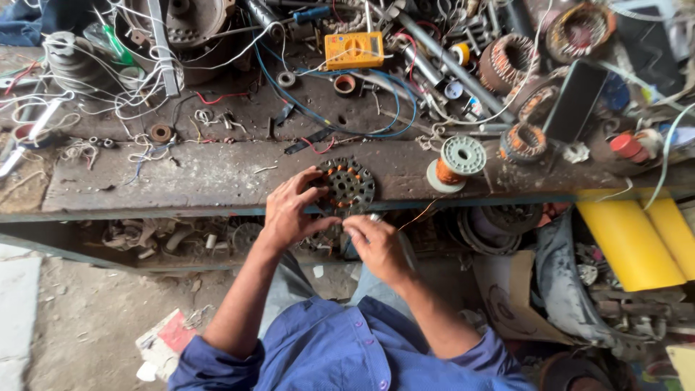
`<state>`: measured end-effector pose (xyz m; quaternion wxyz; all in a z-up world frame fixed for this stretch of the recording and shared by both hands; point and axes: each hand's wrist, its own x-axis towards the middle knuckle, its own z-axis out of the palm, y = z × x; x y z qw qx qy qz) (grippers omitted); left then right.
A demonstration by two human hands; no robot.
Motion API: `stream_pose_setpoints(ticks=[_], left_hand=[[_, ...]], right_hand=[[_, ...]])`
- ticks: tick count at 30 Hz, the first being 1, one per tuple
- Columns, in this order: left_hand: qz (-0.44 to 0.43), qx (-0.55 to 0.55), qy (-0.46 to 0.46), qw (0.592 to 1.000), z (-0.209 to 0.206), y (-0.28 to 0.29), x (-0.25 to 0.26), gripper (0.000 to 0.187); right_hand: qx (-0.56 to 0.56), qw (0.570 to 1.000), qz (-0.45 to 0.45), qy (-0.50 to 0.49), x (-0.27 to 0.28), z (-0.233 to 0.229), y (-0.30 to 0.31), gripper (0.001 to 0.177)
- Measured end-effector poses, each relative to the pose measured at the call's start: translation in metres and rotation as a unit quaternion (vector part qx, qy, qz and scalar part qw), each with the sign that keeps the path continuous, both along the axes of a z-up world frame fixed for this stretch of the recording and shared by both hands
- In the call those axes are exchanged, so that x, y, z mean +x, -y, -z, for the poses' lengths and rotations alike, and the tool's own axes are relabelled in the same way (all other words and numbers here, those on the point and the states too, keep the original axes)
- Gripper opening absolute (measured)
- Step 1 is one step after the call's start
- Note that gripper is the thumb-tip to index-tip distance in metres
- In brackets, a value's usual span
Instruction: The person winds copper wire by hand around the slots of a circular stator core. They hold the stator with one hand and feed the wire from a spool with the other, repeatedly looping the wire through the slots.
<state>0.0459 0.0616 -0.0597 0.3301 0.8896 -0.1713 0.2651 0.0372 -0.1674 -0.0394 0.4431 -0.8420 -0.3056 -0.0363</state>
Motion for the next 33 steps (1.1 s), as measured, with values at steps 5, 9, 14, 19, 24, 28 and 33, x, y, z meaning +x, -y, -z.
stream_pose_setpoints(ticks=[5,9,14,19,24,28,33], left_hand=[[-0.008,-0.012,-0.001,1.000,-0.002,0.002,-0.002,0.057],[-0.030,-0.014,-0.003,0.999,0.000,0.007,-0.006,0.058],[-0.038,-0.007,0.013,0.999,0.001,0.013,-0.010,0.068],[-0.056,-0.006,0.006,0.998,0.002,0.015,-0.007,0.069],[-0.060,-0.007,0.005,0.998,0.002,0.016,-0.009,0.066],[-0.039,-0.041,0.045,0.997,0.006,0.015,-0.009,0.061],[-0.052,-0.010,0.021,0.998,0.016,0.012,-0.008,0.059]], right_hand=[[0.058,0.985,-0.004,-0.160,0.001,0.031,0.017,0.020],[0.056,0.966,0.000,-0.254,0.003,0.068,0.020,0.022],[0.050,0.981,0.041,-0.184,0.022,0.119,0.020,0.021],[0.062,0.984,0.134,-0.102,0.045,0.127,0.038,0.018],[0.030,0.987,0.080,-0.136,0.040,0.088,0.048,0.014],[0.218,0.901,-0.034,-0.374,0.035,0.074,0.039,0.018],[0.287,0.872,0.034,-0.396,0.039,0.085,0.034,0.013]])
